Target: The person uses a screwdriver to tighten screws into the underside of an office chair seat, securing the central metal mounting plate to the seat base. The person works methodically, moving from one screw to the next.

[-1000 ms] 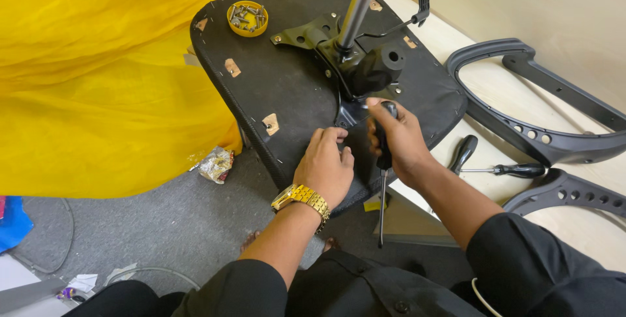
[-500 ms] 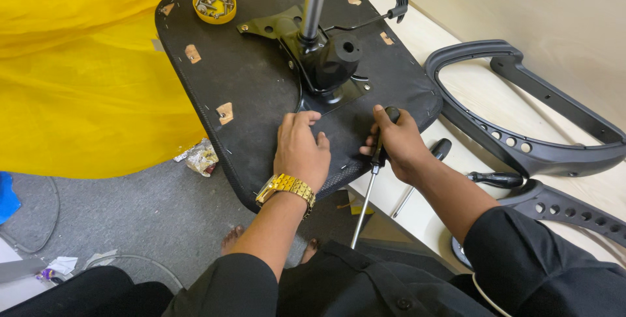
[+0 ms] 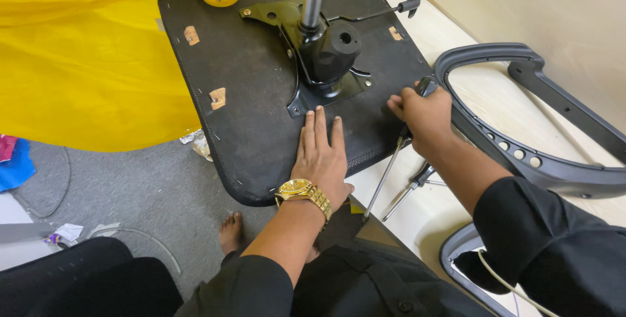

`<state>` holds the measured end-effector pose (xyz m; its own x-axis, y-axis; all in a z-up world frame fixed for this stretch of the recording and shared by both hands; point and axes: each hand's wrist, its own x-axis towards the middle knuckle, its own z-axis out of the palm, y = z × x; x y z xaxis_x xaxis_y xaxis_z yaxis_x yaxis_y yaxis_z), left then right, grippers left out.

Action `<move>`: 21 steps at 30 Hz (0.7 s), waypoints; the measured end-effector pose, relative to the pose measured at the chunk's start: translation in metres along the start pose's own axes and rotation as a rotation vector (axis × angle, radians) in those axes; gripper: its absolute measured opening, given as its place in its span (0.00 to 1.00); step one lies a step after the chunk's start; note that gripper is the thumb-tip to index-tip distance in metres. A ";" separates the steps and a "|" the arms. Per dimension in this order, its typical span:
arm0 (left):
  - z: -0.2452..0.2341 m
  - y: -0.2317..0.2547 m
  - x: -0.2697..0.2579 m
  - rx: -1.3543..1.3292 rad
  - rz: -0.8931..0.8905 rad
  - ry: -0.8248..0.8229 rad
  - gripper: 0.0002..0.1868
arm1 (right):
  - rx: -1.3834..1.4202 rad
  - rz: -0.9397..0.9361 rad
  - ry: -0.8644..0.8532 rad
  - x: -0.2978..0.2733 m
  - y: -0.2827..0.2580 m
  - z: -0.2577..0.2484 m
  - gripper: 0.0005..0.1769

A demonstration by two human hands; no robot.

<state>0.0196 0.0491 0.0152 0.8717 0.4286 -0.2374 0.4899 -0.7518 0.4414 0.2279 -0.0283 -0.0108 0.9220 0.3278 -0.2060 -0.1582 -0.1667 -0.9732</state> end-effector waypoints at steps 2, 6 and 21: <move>0.003 -0.002 0.003 0.077 -0.009 0.017 0.66 | -0.115 -0.030 0.069 0.010 -0.005 -0.001 0.18; 0.014 -0.007 0.007 0.348 0.037 0.108 0.65 | -0.481 -0.083 0.098 0.020 -0.012 -0.008 0.18; 0.028 -0.011 0.013 0.404 -0.017 0.118 0.55 | -1.073 -0.342 0.074 0.060 0.013 -0.011 0.30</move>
<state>0.0261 0.0492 -0.0173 0.8677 0.4796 -0.1308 0.4897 -0.8700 0.0582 0.2854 -0.0214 -0.0349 0.8832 0.4590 0.0958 0.4587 -0.8034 -0.3797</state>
